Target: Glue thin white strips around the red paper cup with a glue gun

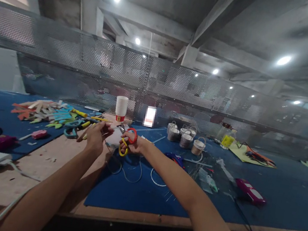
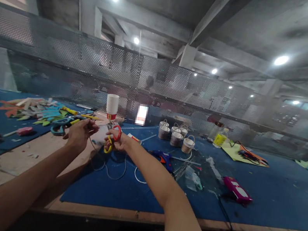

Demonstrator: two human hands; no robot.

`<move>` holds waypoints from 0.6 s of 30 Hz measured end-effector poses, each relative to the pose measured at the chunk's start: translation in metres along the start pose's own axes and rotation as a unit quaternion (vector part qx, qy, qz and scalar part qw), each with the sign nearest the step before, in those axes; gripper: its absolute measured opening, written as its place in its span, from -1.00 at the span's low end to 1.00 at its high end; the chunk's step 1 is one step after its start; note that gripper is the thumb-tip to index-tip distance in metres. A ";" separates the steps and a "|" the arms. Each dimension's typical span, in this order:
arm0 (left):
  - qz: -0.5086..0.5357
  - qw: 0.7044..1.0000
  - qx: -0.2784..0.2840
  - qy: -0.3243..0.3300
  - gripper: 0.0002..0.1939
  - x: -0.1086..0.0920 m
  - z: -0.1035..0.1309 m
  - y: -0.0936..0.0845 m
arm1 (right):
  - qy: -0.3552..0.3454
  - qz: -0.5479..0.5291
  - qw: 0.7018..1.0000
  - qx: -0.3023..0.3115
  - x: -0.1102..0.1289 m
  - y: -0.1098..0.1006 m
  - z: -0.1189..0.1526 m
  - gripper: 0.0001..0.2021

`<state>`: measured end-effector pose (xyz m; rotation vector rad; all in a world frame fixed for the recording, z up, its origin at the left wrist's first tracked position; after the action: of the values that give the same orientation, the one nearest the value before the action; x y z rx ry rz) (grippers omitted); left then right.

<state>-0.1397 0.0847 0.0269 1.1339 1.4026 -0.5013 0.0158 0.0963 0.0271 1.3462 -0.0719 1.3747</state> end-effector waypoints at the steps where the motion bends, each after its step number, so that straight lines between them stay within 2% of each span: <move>1: -0.003 1.000 0.001 -0.002 -0.87 0.000 0.001 0.000 | 0.002 0.004 1.000 0.000 0.000 -0.001 0.000 -0.70; 7: -0.013 1.000 0.005 -0.017 -0.88 -0.001 0.005 0.002 | -0.003 0.049 0.999 -0.007 0.005 -0.008 -0.004 -0.66; 12: -0.017 1.000 0.007 -0.024 -0.91 -0.002 0.006 0.001 | -0.019 0.092 0.995 -0.016 0.005 -0.002 -0.003 -0.61; 15: -0.016 0.999 0.006 -0.033 -0.91 -0.001 0.004 -0.001 | -0.030 0.123 0.992 -0.022 0.008 0.004 0.005 -0.59; 18: -0.012 0.999 0.006 -0.041 -0.92 0.002 0.003 -0.002 | -0.049 0.157 0.986 -0.031 0.021 0.003 0.021 -0.61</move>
<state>-0.1398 0.0820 0.0241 1.0943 1.3449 -0.5677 0.0333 0.0940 0.0506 1.3907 -0.4031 1.5523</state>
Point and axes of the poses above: each hand's wrist, its own z-axis away from the middle knuckle, its own y-axis out of the palm, x = y × z, the point moved 4 cm from there along -z, towards the middle knuckle, and after that the axes turned 14 degrees about -z, right-handed, at the moved point
